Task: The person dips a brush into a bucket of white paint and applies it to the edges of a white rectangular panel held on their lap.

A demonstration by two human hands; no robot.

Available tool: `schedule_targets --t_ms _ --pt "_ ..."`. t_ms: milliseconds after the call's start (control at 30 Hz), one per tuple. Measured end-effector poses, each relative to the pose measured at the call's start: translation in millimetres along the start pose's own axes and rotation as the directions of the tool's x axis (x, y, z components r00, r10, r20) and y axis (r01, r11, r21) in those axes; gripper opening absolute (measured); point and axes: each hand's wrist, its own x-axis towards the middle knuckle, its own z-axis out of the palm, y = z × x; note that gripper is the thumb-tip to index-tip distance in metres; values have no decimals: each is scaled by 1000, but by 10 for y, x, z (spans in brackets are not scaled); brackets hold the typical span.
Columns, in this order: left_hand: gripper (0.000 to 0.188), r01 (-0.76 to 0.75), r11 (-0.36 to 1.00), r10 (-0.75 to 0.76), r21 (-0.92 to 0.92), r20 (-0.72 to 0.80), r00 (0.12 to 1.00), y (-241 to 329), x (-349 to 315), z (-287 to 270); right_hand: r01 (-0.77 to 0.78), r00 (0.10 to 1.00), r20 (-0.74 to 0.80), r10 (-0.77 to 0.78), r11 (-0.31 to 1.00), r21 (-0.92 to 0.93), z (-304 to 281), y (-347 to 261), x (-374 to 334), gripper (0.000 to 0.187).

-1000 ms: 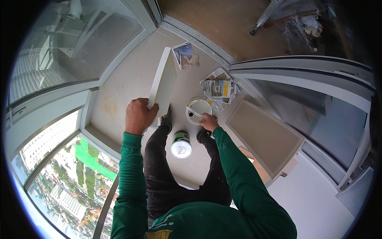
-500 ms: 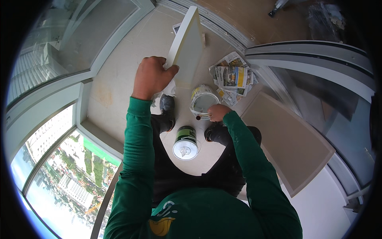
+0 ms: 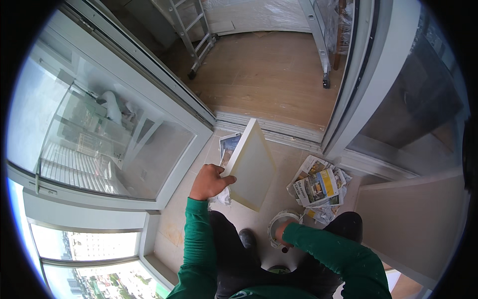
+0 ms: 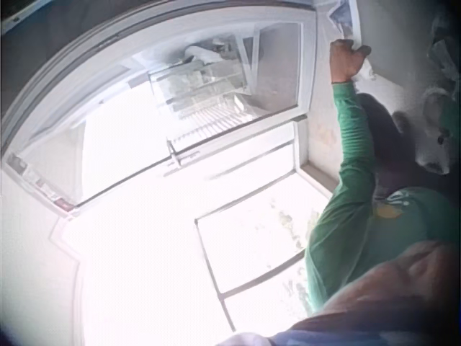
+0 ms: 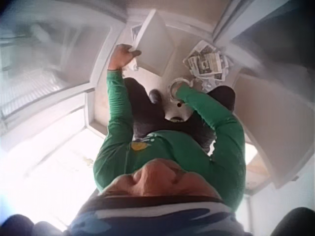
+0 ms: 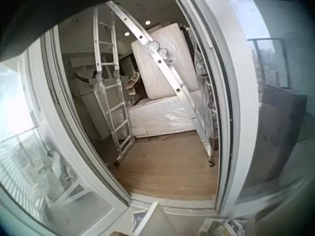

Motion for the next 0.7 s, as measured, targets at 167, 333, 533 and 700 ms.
schedule_targets --t_ms 167,333,533,700 --pt "48 5 991 -10 -130 -32 999 -9 -33 -142 -72 997 3 72 992 103 -278 -198 -221 43" --pt "36 -23 874 -25 -485 -94 995 -35 -526 -769 -168 867 -315 387 820 547 -702 496 -440 37" --pt "20 -157 674 1 -721 -211 977 231 -1450 -1399 71 233 -426 874 422 904 -131 1606 -344 46" --pt "41 -148 486 -264 -861 -306 914 -1387 -2587 -1255 642 732 -461 502 -280 714 -341 520 -737 55"
